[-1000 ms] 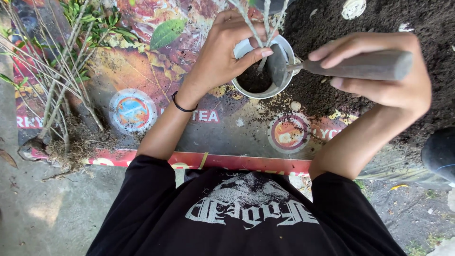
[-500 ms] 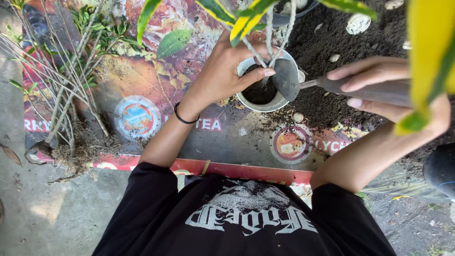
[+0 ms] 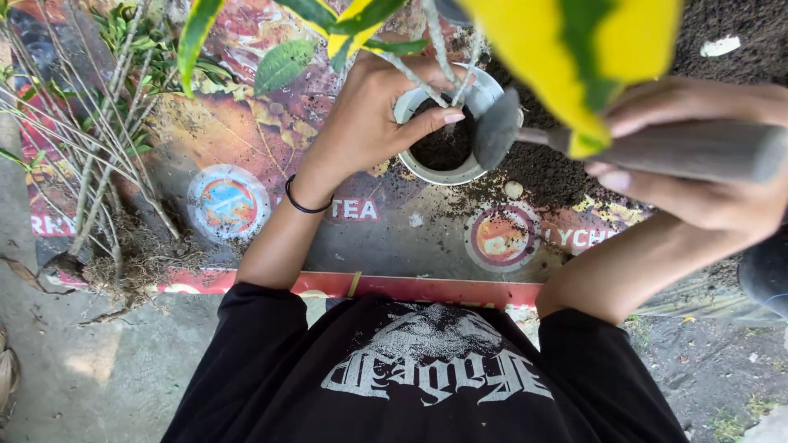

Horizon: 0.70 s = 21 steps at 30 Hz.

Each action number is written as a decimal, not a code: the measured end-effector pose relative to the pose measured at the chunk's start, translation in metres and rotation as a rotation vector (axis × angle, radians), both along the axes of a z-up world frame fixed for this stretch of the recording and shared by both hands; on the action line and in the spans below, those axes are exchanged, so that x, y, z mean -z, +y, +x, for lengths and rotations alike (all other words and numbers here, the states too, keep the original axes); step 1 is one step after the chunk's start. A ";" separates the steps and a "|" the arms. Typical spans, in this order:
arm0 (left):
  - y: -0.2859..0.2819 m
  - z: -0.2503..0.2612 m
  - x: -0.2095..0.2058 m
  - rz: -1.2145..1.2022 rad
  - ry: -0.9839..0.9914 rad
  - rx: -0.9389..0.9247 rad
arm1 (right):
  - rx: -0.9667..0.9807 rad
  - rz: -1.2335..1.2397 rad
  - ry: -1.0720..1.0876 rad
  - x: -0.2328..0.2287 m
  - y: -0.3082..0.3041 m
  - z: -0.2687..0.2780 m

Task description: Planting a small sapling into a white plastic cup with soil and decorative stones.

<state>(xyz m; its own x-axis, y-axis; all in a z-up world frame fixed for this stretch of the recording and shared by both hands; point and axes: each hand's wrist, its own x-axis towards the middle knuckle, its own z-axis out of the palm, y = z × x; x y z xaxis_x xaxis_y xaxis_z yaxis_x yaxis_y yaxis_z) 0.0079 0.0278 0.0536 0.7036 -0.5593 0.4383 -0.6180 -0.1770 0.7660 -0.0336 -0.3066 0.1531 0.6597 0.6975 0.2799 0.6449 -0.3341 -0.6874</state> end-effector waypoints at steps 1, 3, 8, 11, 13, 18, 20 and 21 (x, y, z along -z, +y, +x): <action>0.000 0.000 0.001 0.001 -0.026 -0.011 | -0.036 0.000 -0.070 -0.003 0.001 -0.002; 0.000 0.000 0.007 -0.002 -0.037 -0.020 | -0.018 -0.028 -0.074 0.006 -0.006 -0.005; -0.002 -0.001 0.001 0.036 -0.019 -0.040 | 0.003 -0.022 -0.436 0.015 0.002 -0.008; 0.002 0.002 -0.001 0.075 0.050 -0.049 | -0.029 0.058 -0.402 0.001 0.012 -0.010; -0.001 -0.002 0.003 0.014 0.033 -0.038 | 0.009 -0.016 -0.032 0.000 0.019 -0.015; -0.002 -0.003 -0.002 0.012 0.039 -0.015 | 0.075 0.056 -0.042 0.012 0.053 -0.022; 0.000 -0.002 -0.002 0.005 0.027 -0.021 | 0.113 0.112 -0.022 0.010 0.056 -0.025; 0.000 -0.001 -0.003 0.004 0.020 -0.015 | 0.166 0.114 -0.037 0.009 0.056 -0.026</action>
